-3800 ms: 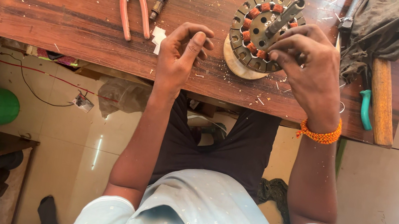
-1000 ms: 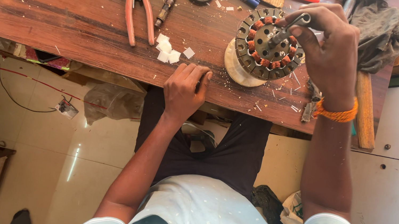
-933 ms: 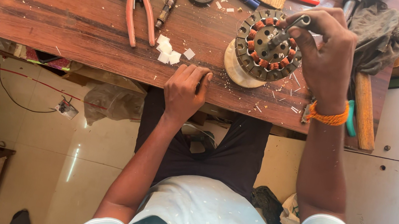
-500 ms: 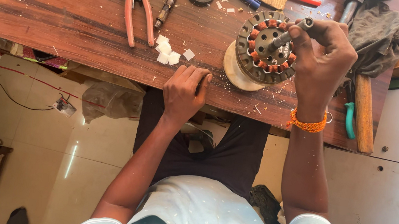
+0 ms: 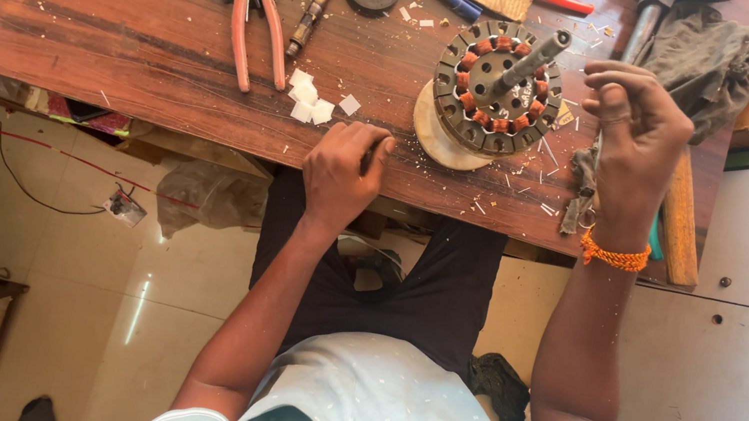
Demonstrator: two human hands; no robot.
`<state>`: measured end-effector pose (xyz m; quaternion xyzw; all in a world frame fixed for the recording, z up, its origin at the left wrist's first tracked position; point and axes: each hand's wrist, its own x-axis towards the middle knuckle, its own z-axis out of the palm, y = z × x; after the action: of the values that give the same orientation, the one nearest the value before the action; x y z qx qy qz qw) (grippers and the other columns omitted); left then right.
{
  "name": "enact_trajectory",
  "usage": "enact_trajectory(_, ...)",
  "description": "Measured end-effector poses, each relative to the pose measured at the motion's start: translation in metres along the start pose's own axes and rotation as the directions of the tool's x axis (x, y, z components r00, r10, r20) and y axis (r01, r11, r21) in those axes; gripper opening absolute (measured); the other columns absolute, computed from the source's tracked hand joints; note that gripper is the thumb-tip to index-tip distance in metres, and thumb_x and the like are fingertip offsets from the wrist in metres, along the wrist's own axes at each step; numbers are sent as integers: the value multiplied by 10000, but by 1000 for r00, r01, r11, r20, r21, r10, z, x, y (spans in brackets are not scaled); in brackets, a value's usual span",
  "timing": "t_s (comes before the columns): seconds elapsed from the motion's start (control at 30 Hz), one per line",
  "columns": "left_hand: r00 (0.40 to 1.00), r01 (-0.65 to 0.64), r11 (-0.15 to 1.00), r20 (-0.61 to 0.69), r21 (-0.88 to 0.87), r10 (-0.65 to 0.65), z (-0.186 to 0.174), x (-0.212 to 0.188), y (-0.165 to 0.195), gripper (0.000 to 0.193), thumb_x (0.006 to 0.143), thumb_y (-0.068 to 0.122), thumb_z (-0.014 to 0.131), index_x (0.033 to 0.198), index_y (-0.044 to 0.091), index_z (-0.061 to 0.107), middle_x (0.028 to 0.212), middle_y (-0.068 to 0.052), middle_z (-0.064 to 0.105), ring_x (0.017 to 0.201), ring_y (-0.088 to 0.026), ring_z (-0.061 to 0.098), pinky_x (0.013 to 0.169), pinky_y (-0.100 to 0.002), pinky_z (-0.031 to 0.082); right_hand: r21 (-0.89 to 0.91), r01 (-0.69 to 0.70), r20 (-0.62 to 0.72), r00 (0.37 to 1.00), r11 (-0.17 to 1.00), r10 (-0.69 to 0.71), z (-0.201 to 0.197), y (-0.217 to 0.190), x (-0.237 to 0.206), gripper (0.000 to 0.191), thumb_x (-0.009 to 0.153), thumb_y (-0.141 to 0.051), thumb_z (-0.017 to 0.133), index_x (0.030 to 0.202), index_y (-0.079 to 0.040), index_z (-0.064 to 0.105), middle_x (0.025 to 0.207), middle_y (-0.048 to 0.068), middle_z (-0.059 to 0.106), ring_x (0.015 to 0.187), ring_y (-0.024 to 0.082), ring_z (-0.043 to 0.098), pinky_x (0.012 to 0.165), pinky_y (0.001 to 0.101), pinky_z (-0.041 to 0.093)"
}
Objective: The person works on an electric motor stator at a workbench, inserting small white insulation strips into the slots between the copper windings and trimming excess wire ends with scissors. They rotate the stator to reach different slots, then hold it up and continue fitting material around the windings by hand.
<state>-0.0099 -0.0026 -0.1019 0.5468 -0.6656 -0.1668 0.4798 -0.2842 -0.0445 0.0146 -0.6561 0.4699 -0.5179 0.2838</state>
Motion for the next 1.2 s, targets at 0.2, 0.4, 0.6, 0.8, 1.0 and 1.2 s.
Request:
enact_trajectory(0.2,999,40,998,-10,-54,-41,-2,0,-4,112,986,171,702,976,60,710,888,-63,698,834,-256,671,715,-388,525,-64,74,103,992,995,-67,3,-21,25,363,1055,-320,632,1226,-6,693,1291,79,671,830,43,534,758,216,486)
enact_trajectory(0.4,991,134,980,15,-148,-133,-2,2,-4,131,987,179,693,967,53,724,834,-56,711,744,-206,681,637,-352,512,-311,150,328,944,938,-43,26,-20,46,271,1108,-218,667,1270,-9,725,1061,103,718,860,151,674,811,323,556)
enact_trajectory(0.6,923,370,790,292,-488,-252,2,-1,6,175,1023,191,654,1060,49,748,826,-14,717,736,-93,647,637,-277,512,23,61,31,998,998,-62,41,-18,29,310,1145,-263,574,1165,22,697,1084,105,773,1011,192,785,882,342,644)
enact_trajectory(0.8,902,424,440,414,-791,-124,23,-7,60,559,972,223,728,1446,112,453,1322,-66,554,1020,-133,659,761,-272,634,283,45,-220,975,958,19,8,-35,-4,346,1160,-253,632,1176,90,679,1107,207,749,966,271,782,860,392,680)
enact_trajectory(1.0,981,159,780,7,-606,-195,55,2,82,773,891,173,833,1511,147,372,1568,-116,307,1380,-252,495,907,-324,615,542,-39,-280,933,840,224,-7,-34,-59,334,1142,-253,636,1136,79,661,1080,208,739,870,273,762,781,394,662)
enact_trajectory(1.2,980,-100,992,-162,77,111,54,40,34,656,853,103,841,1414,162,506,1585,-84,347,1491,-299,368,1146,-453,492,529,-93,-355,878,843,320,-9,-18,-92,350,1120,-281,612,1110,65,663,1061,185,739,822,270,763,730,391,654)
